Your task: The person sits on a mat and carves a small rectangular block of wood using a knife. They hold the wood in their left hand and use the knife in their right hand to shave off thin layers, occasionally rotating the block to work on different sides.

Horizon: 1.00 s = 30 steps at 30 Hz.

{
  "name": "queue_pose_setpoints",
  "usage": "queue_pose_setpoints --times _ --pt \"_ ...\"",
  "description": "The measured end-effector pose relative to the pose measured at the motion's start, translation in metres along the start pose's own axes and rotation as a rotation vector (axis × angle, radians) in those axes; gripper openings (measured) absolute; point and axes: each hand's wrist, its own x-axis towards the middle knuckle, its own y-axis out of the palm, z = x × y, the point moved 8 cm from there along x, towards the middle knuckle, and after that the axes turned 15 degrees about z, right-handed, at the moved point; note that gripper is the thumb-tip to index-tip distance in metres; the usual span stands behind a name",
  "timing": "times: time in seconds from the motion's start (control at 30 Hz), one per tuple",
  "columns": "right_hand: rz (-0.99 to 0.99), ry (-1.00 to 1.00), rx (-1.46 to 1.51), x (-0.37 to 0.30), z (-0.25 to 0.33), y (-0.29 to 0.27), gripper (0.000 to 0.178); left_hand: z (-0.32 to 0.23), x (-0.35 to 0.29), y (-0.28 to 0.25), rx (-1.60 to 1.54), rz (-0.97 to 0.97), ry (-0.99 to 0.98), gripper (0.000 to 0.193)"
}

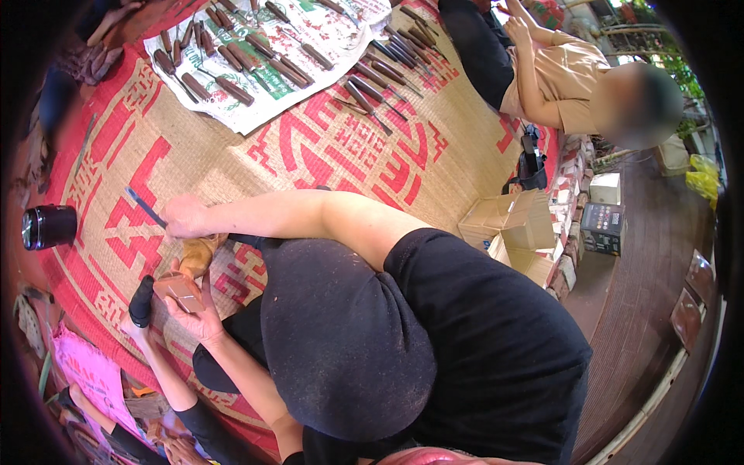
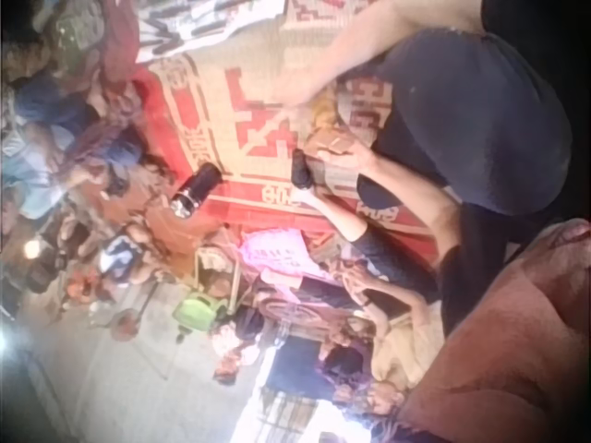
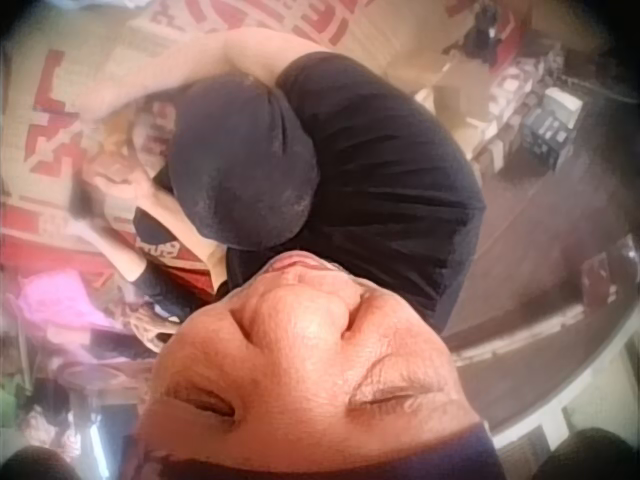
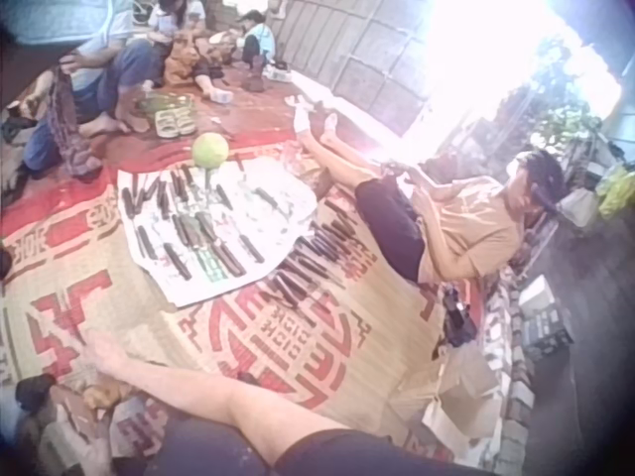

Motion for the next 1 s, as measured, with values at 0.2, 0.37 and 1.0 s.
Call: queue_pose_setpoints --times 0.2,0.37,1.0 --pt "-0.072 0.103 0.408 -0.028 -0.010 -0.044 0.022 0.001 -0.002 -0.009 -0.047 -0.058 0.001 0.066" --pt "-0.172 0.122 0.283 -0.074 -0.014 -0.097 0.027 -0.007 -0.004 -0.022 0.029 -0.134 0.019 0.061" --pt "-0.543 0.126 0.547 -0.310 -0.068 -0.184 0.019 0.007 -0.007 0.044 0.123 -0.046 0.081 0.060"
